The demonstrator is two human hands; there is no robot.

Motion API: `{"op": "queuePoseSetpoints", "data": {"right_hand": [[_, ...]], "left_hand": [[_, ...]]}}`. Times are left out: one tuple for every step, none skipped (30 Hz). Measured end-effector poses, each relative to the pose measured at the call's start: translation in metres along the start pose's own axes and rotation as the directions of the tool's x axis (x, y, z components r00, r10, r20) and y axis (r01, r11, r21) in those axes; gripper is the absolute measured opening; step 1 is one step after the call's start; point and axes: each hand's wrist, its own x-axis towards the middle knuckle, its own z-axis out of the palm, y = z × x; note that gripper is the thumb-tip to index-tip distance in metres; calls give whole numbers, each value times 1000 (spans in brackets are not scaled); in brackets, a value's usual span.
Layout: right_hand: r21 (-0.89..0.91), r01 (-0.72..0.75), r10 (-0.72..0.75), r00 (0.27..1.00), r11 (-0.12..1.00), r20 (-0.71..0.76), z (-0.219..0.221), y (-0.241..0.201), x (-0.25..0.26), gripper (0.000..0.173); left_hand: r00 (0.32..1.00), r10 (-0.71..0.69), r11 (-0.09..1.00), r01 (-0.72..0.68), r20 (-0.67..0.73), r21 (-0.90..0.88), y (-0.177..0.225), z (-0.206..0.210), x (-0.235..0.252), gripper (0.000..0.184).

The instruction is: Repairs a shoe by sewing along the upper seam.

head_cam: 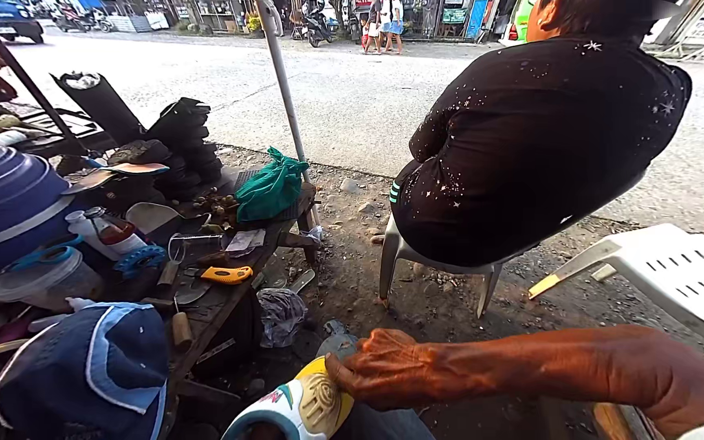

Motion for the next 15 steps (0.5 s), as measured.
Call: {"op": "queuePoseSetpoints", "data": {"right_hand": [[-2, -6, 6, 1000, 1000, -8, 0, 0, -1, 36], [6, -20, 20, 1000, 1000, -3, 0, 0, -1, 37], [14, -31, 31, 1000, 999, -1, 0, 0, -2, 37], [18, -41, 41, 999, 999, -10, 1, 0, -3, 37], [17, -46, 47, 999, 999, -22, 2, 0, -4, 37], [22, -57, 57, 998, 998, -26, 2, -1, -4, 38], [31, -72, 72, 997, 997, -20, 1, -2, -4, 38], [40, -86, 87, 996, 995, -17, -1, -2, -4, 38], [42, -101, 102, 995, 994, -7, -2, -2, -5, 38], [48, -122, 121, 993, 991, 14, -4, -2, -5, 38], [59, -143, 141, 989, 988, 37, -7, -2, -6, 38], [74, -160, 156, 986, 984, 52, -8, -1, -7, 37], [86, -174, 170, 984, 981, 55, -8, 0, -8, 36], [99, -191, 187, 981, 977, 49, -6, 3, -11, 36], [108, -221, 218, 975, 969, 41, -7, 8, -15, 37]], "left_hand": [[999, -44, 999, 44, 2, -11, 12, 0, -1, 15], [997, -70, 997, 70, 23, -24, 20, -1, -1, 15], [996, -78, 996, 79, 35, -31, 26, -2, -2, 15], [999, -40, 999, 40, 18, -25, 18, -1, -1, 15], [1000, -15, 1000, 15, 1, -13, 15, 0, -1, 13], [1000, -12, 1000, 12, 1, 6, 13, 0, -1, 14], [999, -46, 999, 46, 5, 27, 20, 0, -1, 15], [997, -76, 997, 76, 1, 33, 26, 0, -1, 14], [996, -94, 996, 94, -3, 14, 29, 0, -1, 13], [997, -70, 998, 70, -12, -6, 22, 1, 0, 13], [999, -39, 999, 38, -23, -26, 14, 2, 1, 13], [999, -31, 999, 30, -23, -40, 14, 2, 1, 12], [999, -19, 999, 17, -27, -49, 12, 2, 1, 11], [999, -3, 999, 2, -36, -49, 8, 2, 2, 12], [999, -15, 999, 13, -43, -43, 12, 2, 1, 11]]}}
